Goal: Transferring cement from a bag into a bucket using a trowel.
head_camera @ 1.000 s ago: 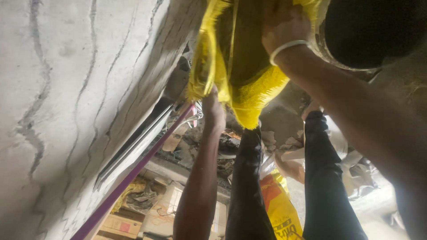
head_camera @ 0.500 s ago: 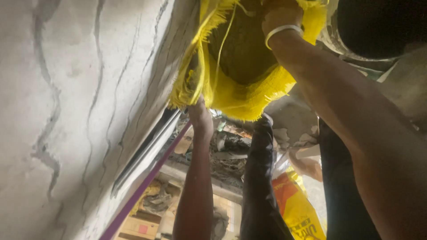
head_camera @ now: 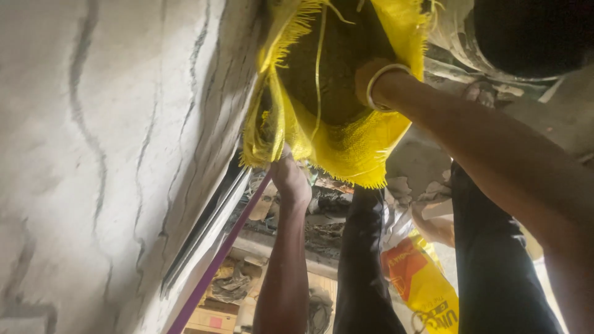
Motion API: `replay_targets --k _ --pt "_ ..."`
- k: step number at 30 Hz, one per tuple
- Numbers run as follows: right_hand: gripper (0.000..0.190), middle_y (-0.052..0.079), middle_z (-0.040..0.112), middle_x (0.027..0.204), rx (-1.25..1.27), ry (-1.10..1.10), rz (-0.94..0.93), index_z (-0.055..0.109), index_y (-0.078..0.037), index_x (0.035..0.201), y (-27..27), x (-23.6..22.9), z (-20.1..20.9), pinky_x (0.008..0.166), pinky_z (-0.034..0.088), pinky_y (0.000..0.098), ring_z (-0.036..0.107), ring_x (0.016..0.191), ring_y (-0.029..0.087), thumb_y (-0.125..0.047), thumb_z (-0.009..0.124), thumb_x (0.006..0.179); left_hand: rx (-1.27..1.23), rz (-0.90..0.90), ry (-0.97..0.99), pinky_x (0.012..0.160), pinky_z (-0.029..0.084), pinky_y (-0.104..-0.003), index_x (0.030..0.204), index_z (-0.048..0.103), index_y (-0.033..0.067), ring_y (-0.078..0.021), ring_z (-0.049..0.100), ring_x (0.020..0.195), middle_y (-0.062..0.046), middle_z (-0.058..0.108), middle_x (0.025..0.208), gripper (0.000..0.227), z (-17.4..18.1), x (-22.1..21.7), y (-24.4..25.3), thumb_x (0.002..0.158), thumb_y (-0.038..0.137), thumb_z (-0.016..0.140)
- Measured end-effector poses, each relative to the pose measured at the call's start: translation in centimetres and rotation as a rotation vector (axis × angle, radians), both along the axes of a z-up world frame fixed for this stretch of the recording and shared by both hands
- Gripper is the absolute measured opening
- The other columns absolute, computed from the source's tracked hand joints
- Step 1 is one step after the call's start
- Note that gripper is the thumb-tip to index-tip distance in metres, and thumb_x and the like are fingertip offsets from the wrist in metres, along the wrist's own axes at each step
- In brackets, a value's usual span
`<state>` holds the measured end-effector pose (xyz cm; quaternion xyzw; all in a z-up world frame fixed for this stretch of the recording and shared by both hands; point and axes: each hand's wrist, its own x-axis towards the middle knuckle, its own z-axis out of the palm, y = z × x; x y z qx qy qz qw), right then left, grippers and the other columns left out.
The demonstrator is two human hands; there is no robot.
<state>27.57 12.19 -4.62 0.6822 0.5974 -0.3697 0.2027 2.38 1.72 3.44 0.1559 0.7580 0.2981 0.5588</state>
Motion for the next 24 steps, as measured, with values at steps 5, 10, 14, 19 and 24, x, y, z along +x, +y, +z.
replay_targets --k 5,10,14,19,24 --pt "0.038 0.024 0.071 0.112 -0.030 0.101 0.052 0.074 -0.002 0.112 1.0 -1.1 0.0 0.086 0.055 0.0506 0.069 0.104 0.041 -0.033 0.060 0.095 -0.070 0.095 -0.013 0.028 0.030 -0.024 0.089 0.055 0.0124 -0.0068 0.035 0.039 -0.001 0.051 0.067 0.038 3.2 1.2 1.9 0.099 0.047 0.045" --pt "0.040 0.027 0.070 0.112 -0.102 0.191 0.070 0.073 0.000 0.111 -1.3 -2.2 -1.0 0.087 0.055 0.0502 0.068 0.103 0.043 -0.034 0.062 0.093 0.182 0.073 -0.087 0.071 0.047 -0.020 0.110 0.057 0.0036 -0.0044 0.049 0.082 -0.003 0.046 0.100 0.041 -4.5 -2.0 -3.7 0.118 0.043 0.058" --pt "0.043 0.029 0.069 0.112 -0.140 0.250 0.087 0.072 0.002 0.111 -2.9 -2.1 -2.3 0.088 0.055 0.0499 0.068 0.103 0.044 -0.035 0.063 0.091 -0.255 0.167 -0.081 0.060 0.023 -0.047 0.106 0.050 0.0045 -0.0272 0.031 0.069 -0.011 0.035 0.089 0.043 0.4 1.0 0.4 0.112 0.047 0.052" --pt "0.048 0.030 0.069 0.111 -0.178 0.344 0.048 0.070 0.003 0.113 -4.0 -3.6 -3.1 0.090 0.055 0.0498 0.068 0.103 0.044 -0.038 0.065 0.090 -0.034 0.085 -0.023 0.067 0.030 -0.040 0.105 0.053 0.0047 -0.0223 0.036 0.073 -0.008 0.038 0.089 0.044 -1.0 0.1 -0.9 0.109 0.048 0.059" --pt "0.053 0.030 0.069 0.110 -0.194 0.401 -0.025 0.067 0.002 0.116 -3.7 -3.1 -0.7 0.091 0.054 0.0498 0.068 0.104 0.044 -0.043 0.066 0.089 0.189 0.002 0.018 0.073 0.038 -0.034 0.105 0.055 0.0048 -0.0174 0.042 0.078 -0.004 0.042 0.090 0.045 -4.7 -2.7 -4.2 0.106 0.048 0.066"
